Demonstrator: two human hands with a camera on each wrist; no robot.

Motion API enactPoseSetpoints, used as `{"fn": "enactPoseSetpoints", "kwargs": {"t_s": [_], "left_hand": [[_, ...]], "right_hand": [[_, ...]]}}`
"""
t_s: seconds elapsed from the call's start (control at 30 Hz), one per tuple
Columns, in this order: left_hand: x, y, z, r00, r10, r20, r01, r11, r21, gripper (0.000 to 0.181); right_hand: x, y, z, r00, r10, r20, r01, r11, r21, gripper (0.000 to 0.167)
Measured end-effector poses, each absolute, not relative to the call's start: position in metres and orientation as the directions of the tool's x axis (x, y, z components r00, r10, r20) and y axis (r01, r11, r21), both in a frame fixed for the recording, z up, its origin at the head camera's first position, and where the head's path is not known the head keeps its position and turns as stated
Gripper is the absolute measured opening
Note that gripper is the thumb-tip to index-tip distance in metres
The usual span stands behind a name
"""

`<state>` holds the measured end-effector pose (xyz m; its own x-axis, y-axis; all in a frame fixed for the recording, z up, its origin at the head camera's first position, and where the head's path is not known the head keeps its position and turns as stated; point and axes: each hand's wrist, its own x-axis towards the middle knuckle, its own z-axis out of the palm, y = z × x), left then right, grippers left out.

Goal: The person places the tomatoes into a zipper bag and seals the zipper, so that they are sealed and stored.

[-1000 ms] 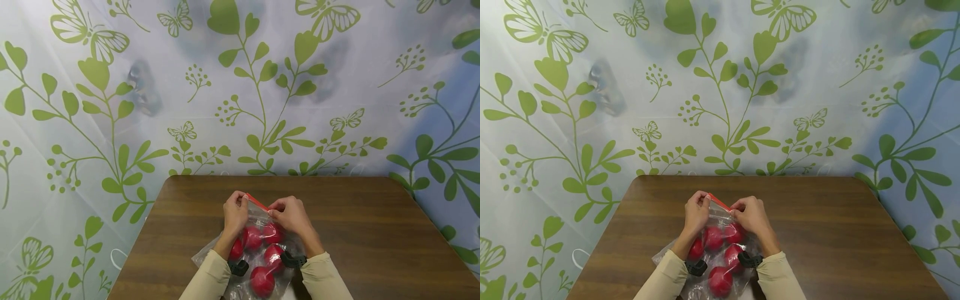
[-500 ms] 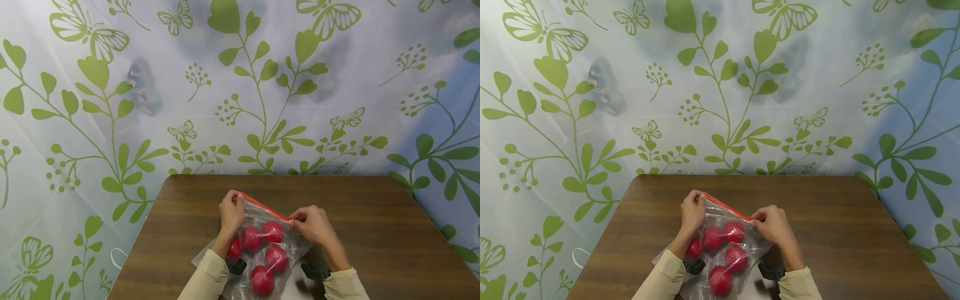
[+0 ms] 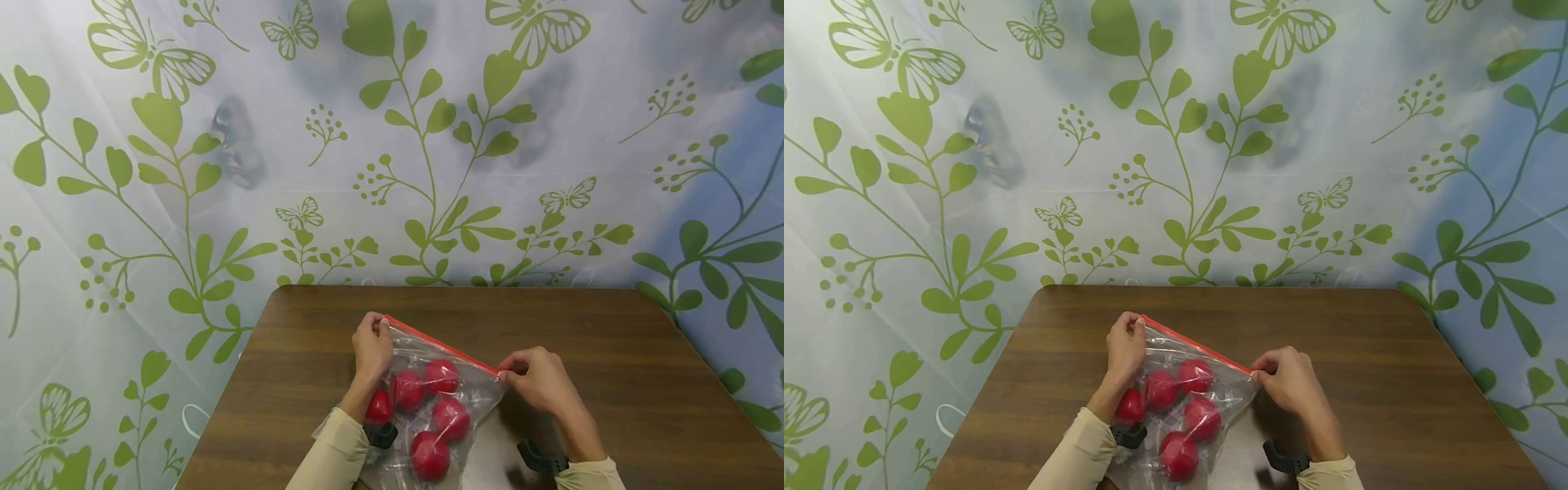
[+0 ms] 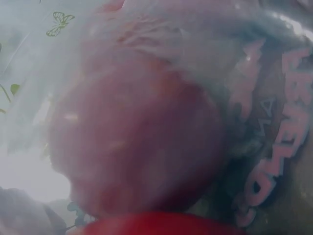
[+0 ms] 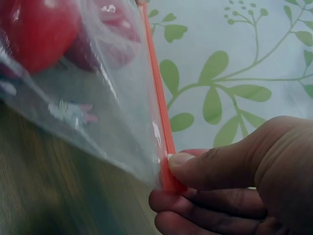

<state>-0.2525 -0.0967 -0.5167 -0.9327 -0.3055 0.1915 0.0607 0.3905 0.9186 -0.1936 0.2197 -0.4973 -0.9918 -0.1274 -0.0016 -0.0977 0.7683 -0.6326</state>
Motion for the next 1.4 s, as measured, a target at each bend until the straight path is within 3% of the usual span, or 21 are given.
{"fn": "enactPoseSetpoints", "kwargs": {"t_s": [0.13,0.37,0.47,0.63,0.83,1.0,1.17,1.4], "left_hand": [[-0.253,-0.1,-0.52,-0.928,-0.299,0.22,0.095,0.381,0.92,0.01],[-0.271,-0.108,-0.56,-0.896,-0.308,0.322,0.203,0.359,0.911,0.01],[-0.273,-0.106,-0.561,-0.895,-0.326,0.304,0.183,0.353,0.917,0.009],[-0.261,-0.099,-0.524,-0.939,-0.308,0.15,0.057,0.292,0.955,0.012],[-0.269,-0.092,-0.514,-0.951,-0.309,-0.021,-0.114,0.286,0.951,0.016],[-0.275,-0.091,-0.518,-0.956,-0.28,-0.09,-0.18,0.314,0.932,0.019],[-0.276,-0.096,-0.521,-0.969,-0.201,-0.143,-0.211,0.379,0.901,0.039],[-0.277,-0.105,-0.533,-0.974,-0.19,-0.126,-0.196,0.415,0.888,0.055]], "right_hand": [[-0.192,0.223,-0.495,-0.991,-0.135,-0.007,-0.101,0.769,-0.631,0.008],[-0.197,0.225,-0.491,-0.985,-0.174,0.005,-0.139,0.77,-0.622,0.003],[-0.202,0.227,-0.492,-0.986,-0.165,0.009,-0.136,0.779,-0.612,0.003],[-0.21,0.23,-0.496,-0.991,-0.135,0.023,-0.122,0.792,-0.598,0.003],[-0.222,0.231,-0.511,-0.991,-0.112,0.079,-0.137,0.795,-0.591,0.007],[-0.231,0.226,-0.529,-0.993,-0.076,0.094,-0.117,0.802,-0.586,0.006],[-0.236,0.221,-0.539,-0.995,-0.015,0.102,-0.072,0.806,-0.588,0.005],[-0.242,0.216,-0.54,-0.996,0.002,0.092,-0.05,0.827,-0.56,0.005]]}}
